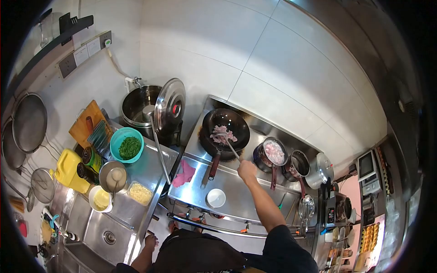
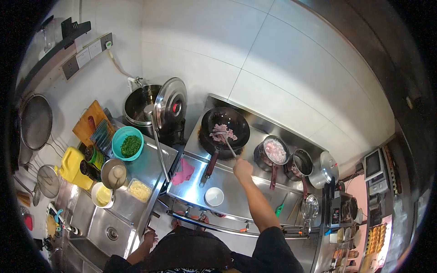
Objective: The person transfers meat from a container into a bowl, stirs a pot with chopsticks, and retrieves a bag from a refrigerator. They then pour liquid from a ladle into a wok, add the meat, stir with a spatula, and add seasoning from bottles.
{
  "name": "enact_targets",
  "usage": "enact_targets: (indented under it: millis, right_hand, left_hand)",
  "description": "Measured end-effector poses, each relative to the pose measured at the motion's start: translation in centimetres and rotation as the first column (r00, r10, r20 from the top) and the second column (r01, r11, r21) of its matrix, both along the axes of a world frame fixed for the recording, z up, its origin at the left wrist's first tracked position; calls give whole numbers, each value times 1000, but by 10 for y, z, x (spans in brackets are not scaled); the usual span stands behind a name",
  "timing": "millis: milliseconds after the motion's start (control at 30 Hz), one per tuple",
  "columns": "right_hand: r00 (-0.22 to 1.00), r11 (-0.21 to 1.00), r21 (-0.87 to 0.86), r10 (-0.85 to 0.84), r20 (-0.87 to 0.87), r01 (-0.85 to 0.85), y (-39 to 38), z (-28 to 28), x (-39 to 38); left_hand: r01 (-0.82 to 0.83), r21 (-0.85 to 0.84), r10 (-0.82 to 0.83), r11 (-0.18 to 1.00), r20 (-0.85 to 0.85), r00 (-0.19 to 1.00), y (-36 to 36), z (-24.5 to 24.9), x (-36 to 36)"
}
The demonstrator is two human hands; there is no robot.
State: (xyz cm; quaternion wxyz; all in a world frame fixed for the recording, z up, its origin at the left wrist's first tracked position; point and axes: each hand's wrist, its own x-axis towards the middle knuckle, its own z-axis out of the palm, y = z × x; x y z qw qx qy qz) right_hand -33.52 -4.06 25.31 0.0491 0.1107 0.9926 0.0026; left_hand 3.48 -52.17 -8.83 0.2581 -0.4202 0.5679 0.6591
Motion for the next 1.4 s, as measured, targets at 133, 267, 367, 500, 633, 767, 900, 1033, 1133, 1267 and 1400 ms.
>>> enact_targets:
  millis: [133, 267, 367, 500, 633, 767, 900, 1033, 1133, 1267, 1400]
  right_hand:
    - [999, 1000, -3, 14, -49, -14, -9, 21, 4]
    - [994, 998, -31, -48, -100, 46, -17, 19, 9]
    - [996, 995, -88, -60, -63, 55, -25, 4, 13]
    - [989, 983, -112, -147, -25, 144, -31, -8, 19]
    - [985, 956, -246, -172, -30, 159, -7, -60, 16]
    - [963, 912, -396, -193, -188, 106, -10, -49, 62]
    - [948, 833, -534, -271, -167, 144, 18, -63, 164]
    - [937, 731, -602, -337, 90, 320, 98, -190, 398]
    - [838, 745, -384, -482, 256, 545, 125, -288, 607]
    - [123, -91, -222, -607, 785, 971, 105, -293, 834]
    - [-323, -637, -112, -526, 787, 763, 57, -272, 989]
  left_hand:
    - [-50, -10, 51, 999, 20, 999, -8, -9, 18]
    - [-125, 76, 124, 989, 21, 992, 4, -4, 23]
    - [-19, 85, 20, 996, 0, 1000, 10, -4, 25]
    - [-23, 107, 20, 994, 28, 999, 13, -21, 30]
    - [129, 62, -133, 990, 62, 989, 12, -16, 27]
    - [306, 15, -306, 952, 5, 952, 24, -2, 4]
    - [441, 33, -412, 897, -296, 862, 114, 52, -88]
    - [304, 239, -182, 922, -426, 886, 251, 94, -205]
    - [273, 63, -250, 960, -247, 936, 318, 122, -237]
    - [414, -13, -401, 910, -278, 873, 356, 72, -264]
    - [396, 171, -303, 902, -403, 864, 408, 47, -227]
